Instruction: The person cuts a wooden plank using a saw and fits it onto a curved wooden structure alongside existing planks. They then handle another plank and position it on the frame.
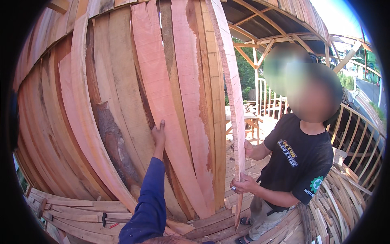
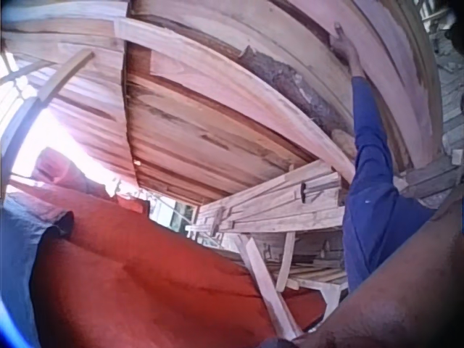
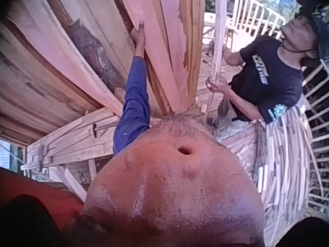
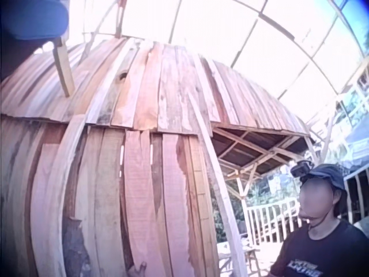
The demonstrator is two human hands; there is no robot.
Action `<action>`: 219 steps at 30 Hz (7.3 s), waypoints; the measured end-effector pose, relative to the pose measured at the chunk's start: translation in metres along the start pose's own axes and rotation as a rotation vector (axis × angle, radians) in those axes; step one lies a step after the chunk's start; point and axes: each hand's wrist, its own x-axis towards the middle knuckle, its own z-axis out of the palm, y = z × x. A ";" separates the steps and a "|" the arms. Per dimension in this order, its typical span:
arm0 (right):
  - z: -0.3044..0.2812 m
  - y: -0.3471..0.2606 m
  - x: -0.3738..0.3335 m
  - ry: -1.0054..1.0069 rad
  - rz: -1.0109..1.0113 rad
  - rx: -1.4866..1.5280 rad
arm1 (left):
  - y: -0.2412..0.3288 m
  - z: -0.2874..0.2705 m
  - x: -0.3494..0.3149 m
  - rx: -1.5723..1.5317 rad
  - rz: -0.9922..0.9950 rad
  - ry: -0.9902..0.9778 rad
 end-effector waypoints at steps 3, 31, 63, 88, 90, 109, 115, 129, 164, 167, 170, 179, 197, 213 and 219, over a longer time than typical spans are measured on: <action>-0.007 0.011 -0.008 -0.037 0.057 0.044 | 0.001 0.000 -0.006 -0.101 0.021 -0.010; -0.015 0.069 -0.013 -0.011 0.107 -0.002 | 0.084 -0.054 -0.085 -0.172 -0.018 0.042; -0.170 0.411 -0.352 1.795 -0.170 -0.970 | -0.014 0.015 0.046 0.320 0.135 -0.020; -0.269 0.419 -0.346 1.972 -0.230 -1.102 | 0.084 -0.023 0.003 0.888 0.101 -0.277; -0.264 0.415 -0.342 1.971 -0.177 -1.110 | 0.089 -0.030 -0.013 0.822 0.151 -0.178; -0.319 0.470 -0.394 1.854 -0.037 -1.192 | 0.230 -0.040 -0.327 -0.102 0.078 -0.584; -0.367 0.525 -0.429 1.834 -0.016 -1.237 | 0.226 -0.028 -0.335 -0.280 0.088 -0.313; -0.407 0.580 -0.512 1.751 0.162 -1.232 | 0.217 -0.078 -0.330 -0.323 -0.060 0.171; -0.262 0.452 -0.490 1.762 -0.087 -1.083 | 0.236 -0.167 -0.232 -0.422 0.000 0.110; -0.256 0.450 -0.475 1.788 -0.101 -1.099 | 0.222 -0.160 -0.211 -0.437 -0.060 0.142; -0.261 0.451 -0.470 1.746 -0.104 -1.023 | 0.200 -0.149 -0.191 -0.441 -0.079 0.215; -0.270 0.455 -0.457 1.740 -0.148 -1.004 | 0.130 -0.123 -0.178 -0.383 -0.105 0.152; -0.289 0.480 -0.441 1.703 -0.166 -1.261 | 0.106 -0.099 -0.118 -0.355 0.030 0.234; -0.288 0.395 -0.359 1.615 -0.149 -1.226 | 0.046 -0.157 -0.071 -0.856 -0.177 -0.679; -0.285 0.423 -0.388 1.586 -0.233 -1.188 | 0.118 -0.154 -0.100 -0.239 0.012 -0.050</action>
